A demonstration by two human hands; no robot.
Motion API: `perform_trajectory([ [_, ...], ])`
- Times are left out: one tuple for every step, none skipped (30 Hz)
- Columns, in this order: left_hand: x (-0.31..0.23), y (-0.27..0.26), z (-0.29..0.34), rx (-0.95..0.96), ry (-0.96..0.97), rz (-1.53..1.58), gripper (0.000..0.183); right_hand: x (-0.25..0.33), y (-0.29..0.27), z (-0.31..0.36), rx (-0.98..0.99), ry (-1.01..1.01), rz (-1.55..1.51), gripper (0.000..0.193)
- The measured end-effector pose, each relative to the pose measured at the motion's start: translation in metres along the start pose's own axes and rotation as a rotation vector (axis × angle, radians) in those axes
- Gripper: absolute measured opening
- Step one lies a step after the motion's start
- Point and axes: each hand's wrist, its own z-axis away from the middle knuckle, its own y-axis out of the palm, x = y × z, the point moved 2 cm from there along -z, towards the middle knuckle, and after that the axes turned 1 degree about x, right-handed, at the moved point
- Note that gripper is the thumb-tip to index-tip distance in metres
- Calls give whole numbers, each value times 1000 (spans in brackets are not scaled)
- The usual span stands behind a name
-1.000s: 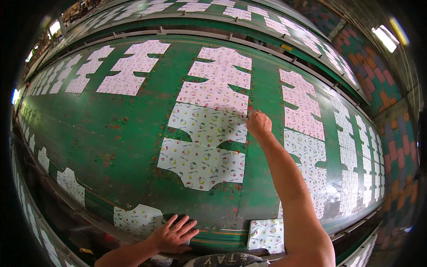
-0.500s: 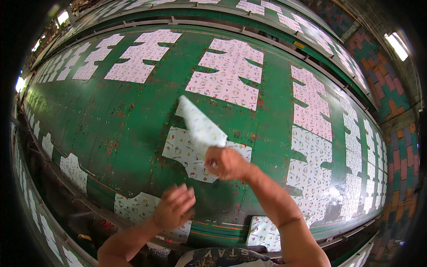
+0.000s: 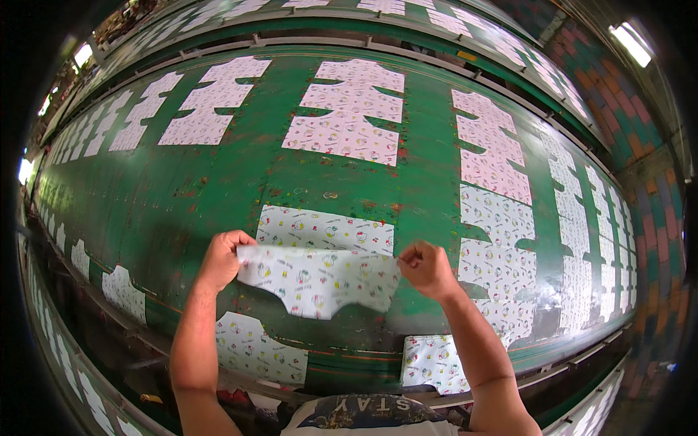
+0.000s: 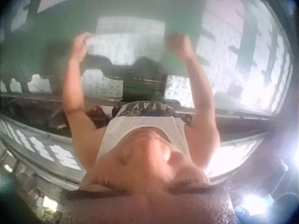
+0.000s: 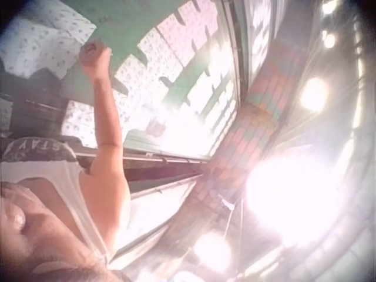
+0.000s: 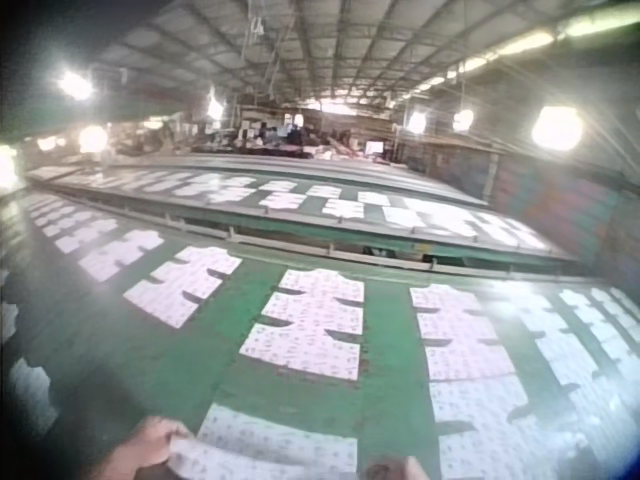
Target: The person repeatedly picks up patterned paper cutouts from a green conveyor belt, folds them, and places them back in a row. The hands handle each cutout one at a time, smoothing and repositioning them along the belt.
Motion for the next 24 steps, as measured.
perform_trajectory([
  [9,4,-11,-36,-22,63,12,-3,4,-8,-63,-67,38,8],
  [14,6,-20,-69,59,-51,13,-6,10,-15,-121,-121,92,10],
  [20,8,-31,-97,80,-168,14,-8,15,-22,-177,-174,146,11],
  [25,10,-42,-114,86,-262,14,-11,20,-30,-200,-189,222,12],
  [29,12,-51,-184,153,-452,13,-13,25,-38,-220,-205,299,13],
  [34,12,-59,-216,133,-427,12,-15,28,-46,-230,-202,373,15],
  [39,15,-66,-241,87,-401,10,-18,31,-54,-230,-192,391,15],
  [45,17,-71,-260,47,-343,10,-20,33,-62,-220,-163,406,16],
  [50,20,-77,-264,12,-214,19,-23,35,-68,-211,-133,422,16],
  [52,21,-80,-290,102,-289,25,-25,36,-72,-217,-119,430,17],
  [55,21,-82,-306,135,-330,31,-27,37,-75,-224,-104,438,17],
  [58,21,-83,-309,133,-341,37,-29,38,-77,-229,-91,445,17],
  [59,20,-84,-324,172,-375,40,-30,39,-79,-245,-79,451,17],
  [61,19,-84,-327,174,-379,44,-30,39,-80,-257,-69,456,16],
  [63,17,-84,-327,128,-362,47,-30,40,-82,-270,-59,462,16],
  [64,16,-82,-347,182,-389,46,-29,40,-84,-248,-47,478,18],
  [65,17,-81,-364,188,-394,44,-28,39,-86,-229,-35,494,19],
  [66,18,-80,-369,175,-376,43,-27,38,-88,-209,-13,515,20],
  [65,19,-79,-399,227,-426,42,-25,37,-89,-208,-1,499,20],
  [65,21,-78,-419,258,-454,41,-23,35,-90,-207,20,487,21],
  [65,22,-77,-427,285,-458,40,-21,34,-91,-203,49,474,21],
  [64,23,-76,-446,284,-474,38,-19,33,-92,-168,86,508,20],
  [64,23,-77,-453,281,-466,37,-17,31,-91,-133,131,540,19],
  [63,23,-78,-451,244,-441,36,-15,30,-91,-100,178,571,19],
])
